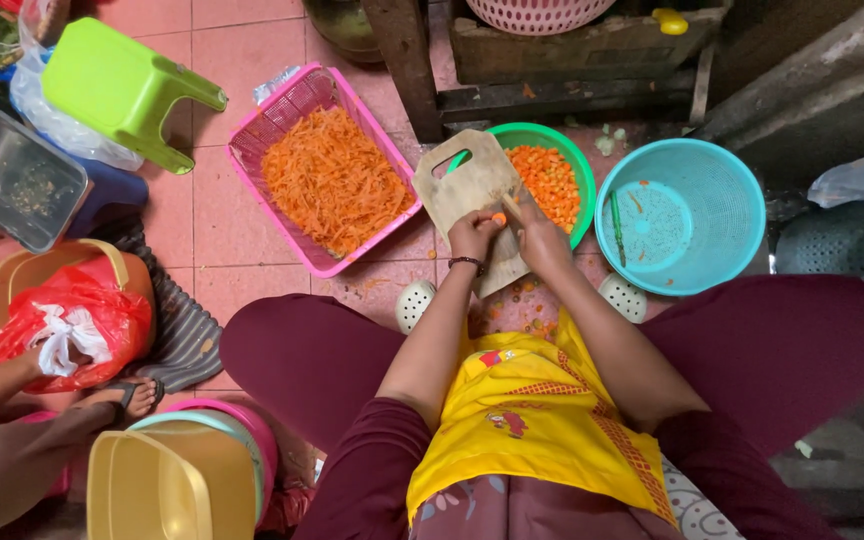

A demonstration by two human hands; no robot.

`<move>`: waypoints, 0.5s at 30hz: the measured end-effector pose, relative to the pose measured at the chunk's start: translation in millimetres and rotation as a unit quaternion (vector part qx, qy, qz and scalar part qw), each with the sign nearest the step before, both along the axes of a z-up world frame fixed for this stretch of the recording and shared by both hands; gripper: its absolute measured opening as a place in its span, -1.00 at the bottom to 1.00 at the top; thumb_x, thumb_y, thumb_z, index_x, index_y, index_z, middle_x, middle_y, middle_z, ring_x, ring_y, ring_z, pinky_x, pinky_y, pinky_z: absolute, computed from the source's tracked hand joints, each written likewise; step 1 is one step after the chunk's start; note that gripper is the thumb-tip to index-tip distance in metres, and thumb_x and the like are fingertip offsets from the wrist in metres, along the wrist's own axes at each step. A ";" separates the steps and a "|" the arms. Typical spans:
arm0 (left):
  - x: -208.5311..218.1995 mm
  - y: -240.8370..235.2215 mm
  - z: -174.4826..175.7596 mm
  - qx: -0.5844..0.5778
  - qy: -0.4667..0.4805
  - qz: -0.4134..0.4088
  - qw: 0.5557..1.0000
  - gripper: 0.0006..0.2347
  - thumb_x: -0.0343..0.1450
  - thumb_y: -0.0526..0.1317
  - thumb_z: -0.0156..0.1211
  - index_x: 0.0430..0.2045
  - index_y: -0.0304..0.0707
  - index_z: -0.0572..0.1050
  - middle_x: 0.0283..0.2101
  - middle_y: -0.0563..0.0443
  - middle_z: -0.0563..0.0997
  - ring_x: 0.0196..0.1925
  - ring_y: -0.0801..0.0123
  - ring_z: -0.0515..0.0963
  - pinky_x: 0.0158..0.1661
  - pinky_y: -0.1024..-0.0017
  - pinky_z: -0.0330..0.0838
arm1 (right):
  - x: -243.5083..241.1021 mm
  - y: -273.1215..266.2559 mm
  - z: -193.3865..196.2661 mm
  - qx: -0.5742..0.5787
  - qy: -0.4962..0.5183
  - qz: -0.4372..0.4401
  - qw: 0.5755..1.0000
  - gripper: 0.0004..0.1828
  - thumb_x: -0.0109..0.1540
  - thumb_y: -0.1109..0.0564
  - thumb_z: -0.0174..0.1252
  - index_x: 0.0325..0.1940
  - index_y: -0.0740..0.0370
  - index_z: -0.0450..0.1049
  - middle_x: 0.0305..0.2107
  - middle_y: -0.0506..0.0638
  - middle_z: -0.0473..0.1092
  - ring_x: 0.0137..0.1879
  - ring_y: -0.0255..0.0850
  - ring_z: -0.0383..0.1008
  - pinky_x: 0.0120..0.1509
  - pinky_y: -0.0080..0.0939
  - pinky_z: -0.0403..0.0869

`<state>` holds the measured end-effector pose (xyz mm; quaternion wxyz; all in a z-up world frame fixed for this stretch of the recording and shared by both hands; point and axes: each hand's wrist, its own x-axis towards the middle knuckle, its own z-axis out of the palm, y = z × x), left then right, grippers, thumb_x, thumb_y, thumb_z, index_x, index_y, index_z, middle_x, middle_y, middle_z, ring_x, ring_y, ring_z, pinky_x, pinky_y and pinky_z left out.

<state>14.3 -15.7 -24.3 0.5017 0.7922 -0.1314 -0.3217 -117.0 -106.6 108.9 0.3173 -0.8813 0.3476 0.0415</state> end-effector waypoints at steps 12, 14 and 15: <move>-3.6 -12.2 -23.9 -0.046 0.071 0.047 0.995 -0.83 0.25 -0.30 0.52 -0.38 -0.20 0.63 -0.42 -0.09 0.63 -0.33 0.38 0.64 -0.29 0.47 0.64 | 21.8 3.5 31.1 -0.011 0.015 0.016 1.000 -0.73 0.33 0.19 -0.03 0.13 0.20 0.26 0.27 0.20 0.26 0.18 0.34 0.46 0.12 0.39 0.49; -5.0 -11.9 -23.2 -0.042 0.071 0.048 0.995 -0.85 0.26 -0.32 0.50 -0.39 -0.19 0.62 -0.44 -0.08 0.63 -0.35 0.39 0.64 -0.30 0.49 0.63 | 24.7 2.5 33.9 -0.015 0.020 0.021 0.999 -0.75 0.33 0.21 -0.02 0.10 0.21 0.27 0.22 0.21 0.29 0.18 0.32 0.45 0.11 0.38 0.49; -2.7 -13.1 -21.5 -0.043 0.066 0.045 0.996 -0.86 0.27 -0.33 0.48 -0.39 -0.18 0.61 -0.45 -0.07 0.64 -0.36 0.40 0.64 -0.30 0.52 0.63 | 28.1 1.3 36.3 -0.024 0.020 0.023 0.999 -0.77 0.32 0.23 0.00 0.07 0.22 0.27 0.17 0.23 0.31 0.18 0.31 0.45 0.09 0.37 0.50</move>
